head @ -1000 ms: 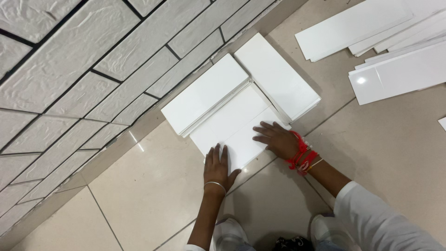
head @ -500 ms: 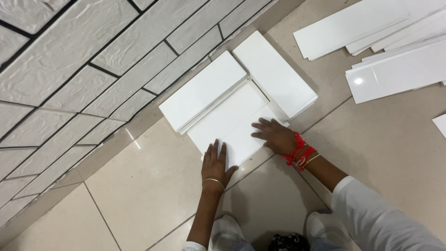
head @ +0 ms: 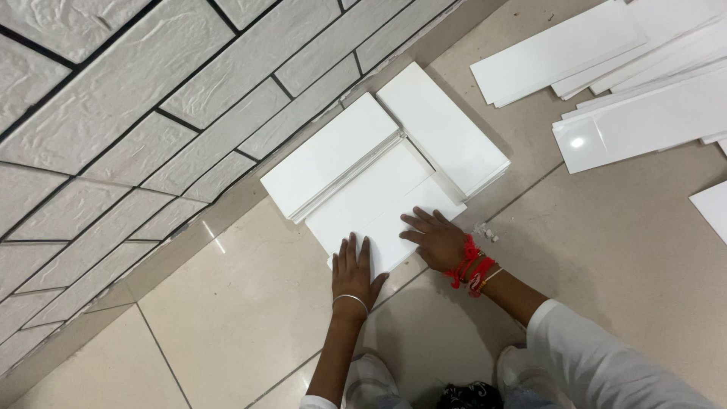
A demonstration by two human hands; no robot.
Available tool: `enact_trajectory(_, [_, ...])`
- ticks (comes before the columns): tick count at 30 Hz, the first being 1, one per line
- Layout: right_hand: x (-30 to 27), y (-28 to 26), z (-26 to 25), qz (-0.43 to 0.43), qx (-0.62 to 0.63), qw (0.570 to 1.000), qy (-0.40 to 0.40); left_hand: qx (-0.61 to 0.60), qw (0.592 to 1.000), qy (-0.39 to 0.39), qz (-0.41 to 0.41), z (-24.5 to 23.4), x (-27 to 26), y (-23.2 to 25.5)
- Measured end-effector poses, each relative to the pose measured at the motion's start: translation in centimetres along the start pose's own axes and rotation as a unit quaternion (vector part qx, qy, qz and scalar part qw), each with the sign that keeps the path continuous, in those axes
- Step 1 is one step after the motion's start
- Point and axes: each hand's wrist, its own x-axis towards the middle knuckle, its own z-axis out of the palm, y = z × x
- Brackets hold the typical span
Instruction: The person picks up white foam boards from the floor and stacks them into piles against a wall.
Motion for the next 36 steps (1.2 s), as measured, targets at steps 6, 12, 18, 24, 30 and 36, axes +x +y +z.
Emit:
enact_trajectory(6, [-1.8, -0.8, -0.5, -0.019, 0.046, 0.997, 0.056, -0.013, 0.999, 0.022, 0.020, -1.2, -0.3, 2.5])
enact_trajectory(12, [-4.5, -1.7, -0.6, -0.052, 0.090, 0.994, 0.046, -0.055, 0.997, 0.024, 0.058, -1.5, -2.8, 4.0])
enact_trajectory(18, [-6.9, 1.9, -3.7, 0.000, 0.052, 0.999, -0.013, -0.112, 0.991, 0.060, 0.039, -2.6, -4.2, 0.9])
enact_trajectory(24, [-10.4, 3.7, -11.9, 0.071, -0.075, 0.992, -0.066, -0.186, 0.973, 0.087, 0.107, -3.2, -3.9, -1.8])
enact_trajectory(30, [-14.6, 2.3, -17.5, 0.165, -0.181, 0.960, -0.136, -0.201, 0.966, 0.046, 0.158, -3.3, -1.7, -0.7])
enact_trajectory(36, [-19.2, 2.6, -18.6, 0.242, -0.186, 0.926, -0.223, -0.157, 0.952, -0.036, 0.260, -3.9, -0.1, 2.8])
